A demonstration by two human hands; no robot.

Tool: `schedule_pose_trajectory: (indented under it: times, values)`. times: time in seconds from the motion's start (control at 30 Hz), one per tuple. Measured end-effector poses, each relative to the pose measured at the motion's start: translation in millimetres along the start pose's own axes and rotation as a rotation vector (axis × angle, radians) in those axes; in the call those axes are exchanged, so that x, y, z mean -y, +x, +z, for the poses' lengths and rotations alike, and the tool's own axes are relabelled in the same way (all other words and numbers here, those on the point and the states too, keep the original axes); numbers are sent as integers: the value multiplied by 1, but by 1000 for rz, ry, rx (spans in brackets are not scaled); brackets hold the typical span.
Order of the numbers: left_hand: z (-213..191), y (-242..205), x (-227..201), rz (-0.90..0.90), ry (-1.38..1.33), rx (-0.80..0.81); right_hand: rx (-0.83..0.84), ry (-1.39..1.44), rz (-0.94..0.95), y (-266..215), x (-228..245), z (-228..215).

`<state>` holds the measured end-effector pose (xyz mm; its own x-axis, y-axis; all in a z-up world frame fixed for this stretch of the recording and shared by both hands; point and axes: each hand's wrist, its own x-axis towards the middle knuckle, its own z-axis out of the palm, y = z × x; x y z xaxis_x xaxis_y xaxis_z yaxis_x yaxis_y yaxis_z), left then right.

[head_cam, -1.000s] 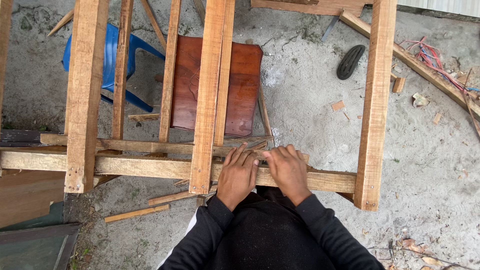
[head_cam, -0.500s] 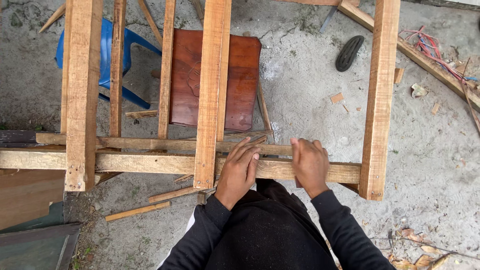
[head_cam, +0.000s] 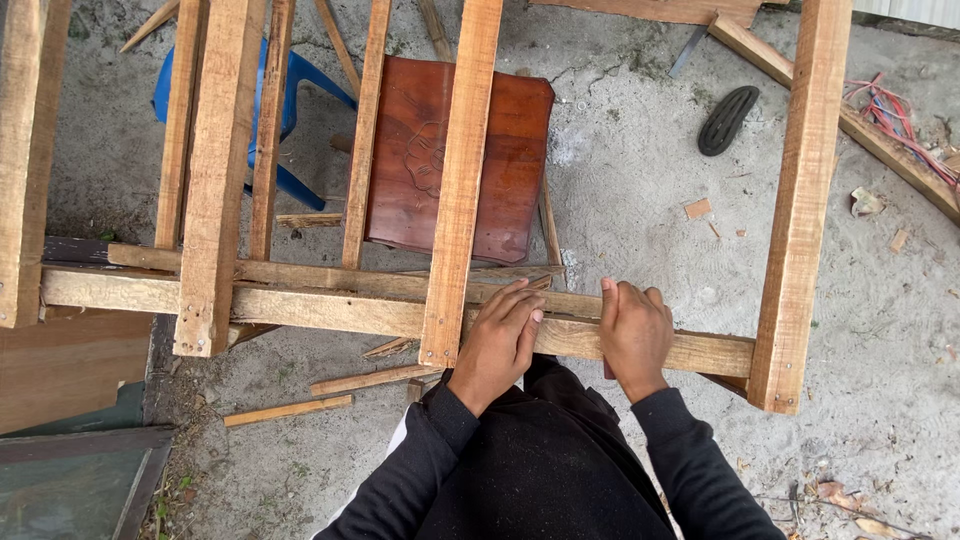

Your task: The person sands the surface of a wooden frame by hand using a square of sandpaper, rubbing it repeatedly along the edges and sides of the beams.

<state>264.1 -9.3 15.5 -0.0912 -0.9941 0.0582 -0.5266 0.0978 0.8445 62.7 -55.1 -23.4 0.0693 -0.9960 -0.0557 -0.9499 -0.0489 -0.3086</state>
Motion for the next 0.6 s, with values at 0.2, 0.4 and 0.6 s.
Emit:
schedule_pose_trajectory:
  times: [0.2, 0.4, 0.6]
  values:
    - [-18, -5, -7, 52, 288, 49, -195, 138, -269, -3, 60, 20]
    - [-62, -8, 1, 98, 292, 30, 87, 16, 69, 11, 39, 10]
    - [-74, -8, 14, 129, 227, 25, -248, 80, -259, -3, 94, 46]
